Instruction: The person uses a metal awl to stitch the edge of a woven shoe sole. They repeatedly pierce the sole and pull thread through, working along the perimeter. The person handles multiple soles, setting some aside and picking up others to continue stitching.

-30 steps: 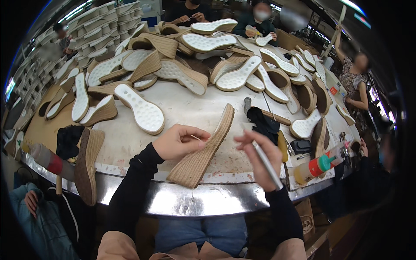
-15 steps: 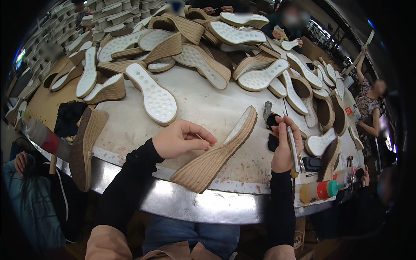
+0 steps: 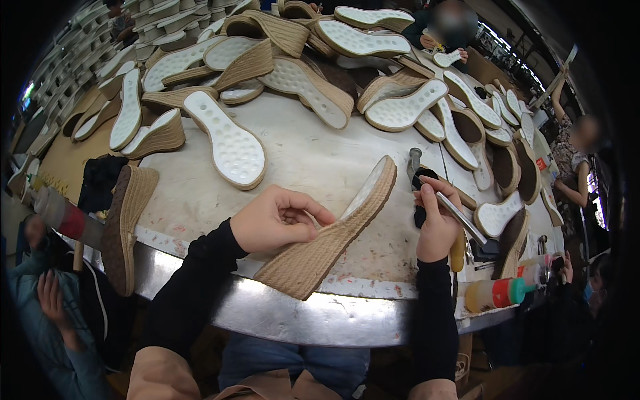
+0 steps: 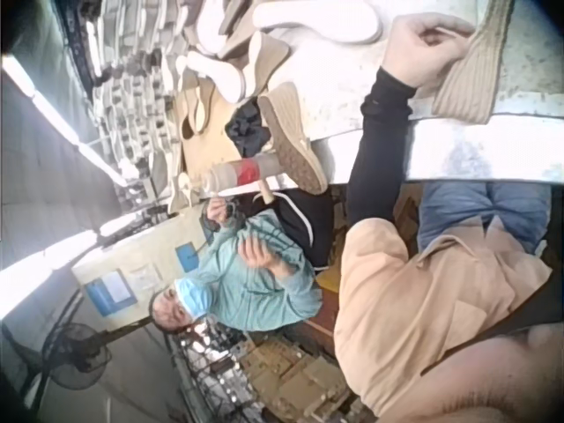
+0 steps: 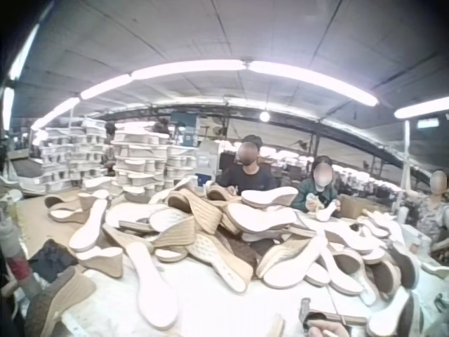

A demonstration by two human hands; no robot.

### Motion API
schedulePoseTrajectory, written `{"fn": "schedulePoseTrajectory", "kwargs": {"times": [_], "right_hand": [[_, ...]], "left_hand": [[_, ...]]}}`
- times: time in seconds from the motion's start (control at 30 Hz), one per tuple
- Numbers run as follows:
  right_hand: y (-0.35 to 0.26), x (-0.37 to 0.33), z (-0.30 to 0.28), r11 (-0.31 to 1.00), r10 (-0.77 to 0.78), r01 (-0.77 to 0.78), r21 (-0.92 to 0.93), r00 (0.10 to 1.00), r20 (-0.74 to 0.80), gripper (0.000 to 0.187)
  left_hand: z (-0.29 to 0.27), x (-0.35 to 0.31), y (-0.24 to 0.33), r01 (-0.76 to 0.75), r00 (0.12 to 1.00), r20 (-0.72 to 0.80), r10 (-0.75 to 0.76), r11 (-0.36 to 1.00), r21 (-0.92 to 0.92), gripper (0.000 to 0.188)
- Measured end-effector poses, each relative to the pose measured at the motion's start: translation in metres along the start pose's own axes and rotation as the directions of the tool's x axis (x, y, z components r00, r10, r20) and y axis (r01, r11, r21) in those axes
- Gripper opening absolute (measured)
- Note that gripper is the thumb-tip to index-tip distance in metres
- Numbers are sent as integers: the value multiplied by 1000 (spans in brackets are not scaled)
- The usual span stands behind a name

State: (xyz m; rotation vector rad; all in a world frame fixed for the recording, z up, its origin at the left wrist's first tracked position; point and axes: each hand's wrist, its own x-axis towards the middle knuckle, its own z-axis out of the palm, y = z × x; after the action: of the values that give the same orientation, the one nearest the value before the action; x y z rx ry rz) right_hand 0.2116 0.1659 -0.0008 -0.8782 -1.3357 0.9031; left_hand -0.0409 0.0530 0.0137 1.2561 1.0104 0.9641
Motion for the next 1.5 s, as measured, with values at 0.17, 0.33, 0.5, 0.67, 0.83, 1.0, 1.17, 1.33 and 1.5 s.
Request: {"fn": "schedulePoseTrajectory", "kwargs": {"times": [0.17, 0.33, 0.5, 0.67, 0.83, 1.0, 1.17, 1.33, 1.5], "right_hand": [[0, 0, -1, 997, -2, 1, 72, 1000, 11, 15], [-23, -9, 5, 983, -109, 92, 161, 989, 102, 23], [-35, -35, 13, 964, -215, 132, 229, 895, 391, 35], [-32, -49, 19, 967, -254, 227, 114, 874, 414, 32], [-30, -49, 18, 956, -280, 289, 47, 854, 438, 28], [-28, -52, 21, 957, -285, 278, 78, 865, 413, 28], [-25, -51, 22, 943, -331, 309, 121, 851, 408, 27], [-21, -44, 20, 922, -368, 382, 58, 821, 436, 28], [-19, -38, 20, 943, -328, 317, 103, 827, 456, 30]], "left_hand": [[8, 3, 4, -102, 993, -47, 111, 982, 160, 28], [15, 11, 10, -83, 990, -86, 111, 955, 283, 32], [25, 19, 15, -92, 984, -111, 136, 937, 336, 40], [29, 23, 8, -65, 988, -104, 111, 927, 370, 39], [31, 26, -2, -190, 958, -139, 250, 919, 345, 39], [31, 26, -1, -250, 945, -102, 311, 887, 388, 42], [30, 27, 1, -278, 940, -62, 335, 858, 432, 43], [29, 28, 1, -256, 948, -58, 312, 860, 441, 42], [30, 31, -4, -228, 959, -78, 272, 907, 353, 41]]}}
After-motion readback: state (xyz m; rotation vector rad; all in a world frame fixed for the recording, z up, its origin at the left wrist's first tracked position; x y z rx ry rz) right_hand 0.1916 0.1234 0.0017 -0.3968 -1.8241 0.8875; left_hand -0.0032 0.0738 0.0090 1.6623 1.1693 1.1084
